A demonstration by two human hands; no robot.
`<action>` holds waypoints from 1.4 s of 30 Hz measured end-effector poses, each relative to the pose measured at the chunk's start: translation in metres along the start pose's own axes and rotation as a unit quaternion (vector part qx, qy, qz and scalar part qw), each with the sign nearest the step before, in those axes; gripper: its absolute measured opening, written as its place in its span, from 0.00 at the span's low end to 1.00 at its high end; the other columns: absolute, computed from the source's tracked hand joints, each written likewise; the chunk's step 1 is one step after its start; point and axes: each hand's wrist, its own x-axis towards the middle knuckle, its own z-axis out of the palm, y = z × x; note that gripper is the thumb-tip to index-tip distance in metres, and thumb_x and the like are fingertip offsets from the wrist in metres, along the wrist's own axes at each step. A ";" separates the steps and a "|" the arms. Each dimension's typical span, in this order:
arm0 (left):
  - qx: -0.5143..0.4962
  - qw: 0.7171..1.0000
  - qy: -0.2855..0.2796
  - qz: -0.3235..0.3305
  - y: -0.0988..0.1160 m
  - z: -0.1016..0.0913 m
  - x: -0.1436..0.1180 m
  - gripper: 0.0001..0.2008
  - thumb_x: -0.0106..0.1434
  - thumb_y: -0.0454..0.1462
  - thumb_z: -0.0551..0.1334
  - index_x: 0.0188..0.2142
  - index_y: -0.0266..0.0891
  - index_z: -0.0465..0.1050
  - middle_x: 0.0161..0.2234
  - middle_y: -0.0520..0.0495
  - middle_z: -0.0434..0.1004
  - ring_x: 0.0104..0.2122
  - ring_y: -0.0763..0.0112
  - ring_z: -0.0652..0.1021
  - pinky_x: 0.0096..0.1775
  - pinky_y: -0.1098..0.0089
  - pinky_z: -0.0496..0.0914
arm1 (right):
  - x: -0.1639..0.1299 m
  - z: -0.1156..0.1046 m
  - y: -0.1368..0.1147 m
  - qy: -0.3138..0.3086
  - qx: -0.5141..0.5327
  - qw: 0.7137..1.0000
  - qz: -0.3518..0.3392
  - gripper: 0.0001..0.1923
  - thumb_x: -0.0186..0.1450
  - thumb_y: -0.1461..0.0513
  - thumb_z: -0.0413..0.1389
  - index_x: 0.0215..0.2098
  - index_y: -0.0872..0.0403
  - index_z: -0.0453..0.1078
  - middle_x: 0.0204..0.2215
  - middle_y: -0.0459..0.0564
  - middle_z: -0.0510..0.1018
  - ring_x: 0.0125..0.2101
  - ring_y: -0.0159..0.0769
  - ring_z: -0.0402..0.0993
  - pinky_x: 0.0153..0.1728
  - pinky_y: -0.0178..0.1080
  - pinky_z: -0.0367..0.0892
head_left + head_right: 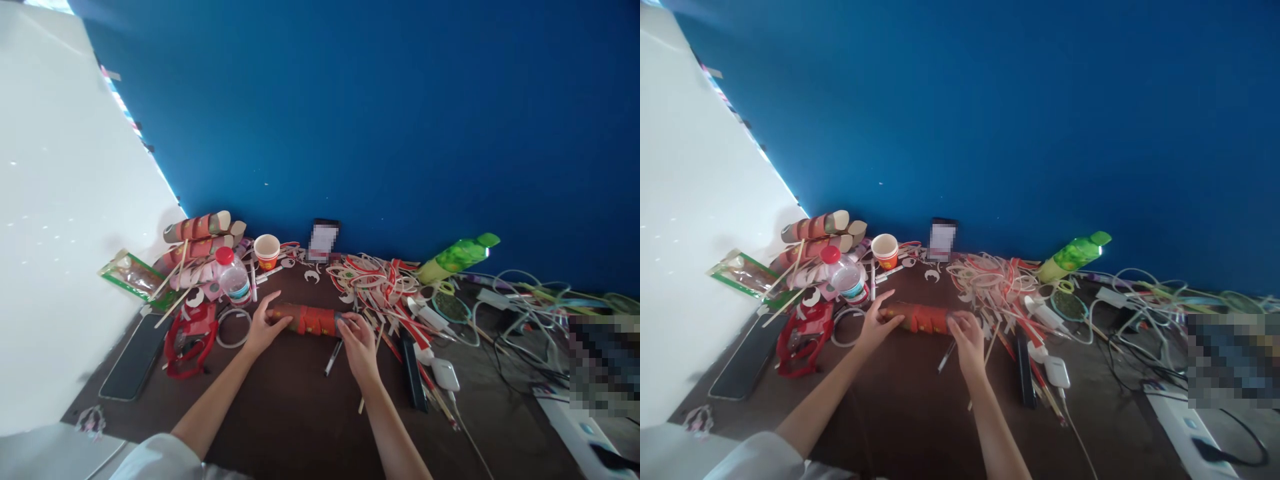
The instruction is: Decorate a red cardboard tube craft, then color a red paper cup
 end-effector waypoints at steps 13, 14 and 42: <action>0.138 0.988 -0.050 0.038 0.016 -0.003 -0.007 0.27 0.54 0.41 0.69 0.53 0.39 0.71 0.54 0.41 0.75 0.54 0.58 0.75 0.57 0.58 0.67 | -0.015 0.014 -0.018 -0.046 -0.039 0.998 0.036 0.23 0.52 0.51 0.66 0.42 0.52 0.71 0.28 0.46 0.78 0.28 0.36 0.75 0.30 0.38 0.71; 0.133 0.989 -0.051 0.034 0.016 -0.002 -0.007 0.27 0.54 0.41 0.69 0.53 0.39 0.71 0.54 0.41 0.75 0.53 0.58 0.76 0.55 0.59 0.69 | -0.015 0.014 -0.018 -0.048 -0.043 0.997 0.037 0.23 0.52 0.51 0.66 0.42 0.52 0.71 0.28 0.47 0.79 0.28 0.36 0.76 0.31 0.38 0.72; 0.153 0.986 -0.026 0.065 0.014 -0.005 -0.011 0.11 0.57 0.40 0.66 0.39 0.39 0.77 0.38 0.47 0.82 0.38 0.65 0.81 0.41 0.67 0.75 | -0.019 0.003 -0.013 0.010 -0.102 0.994 -0.026 0.29 0.59 0.50 0.60 0.54 0.52 0.62 0.36 0.51 0.78 0.36 0.39 0.77 0.40 0.43 0.72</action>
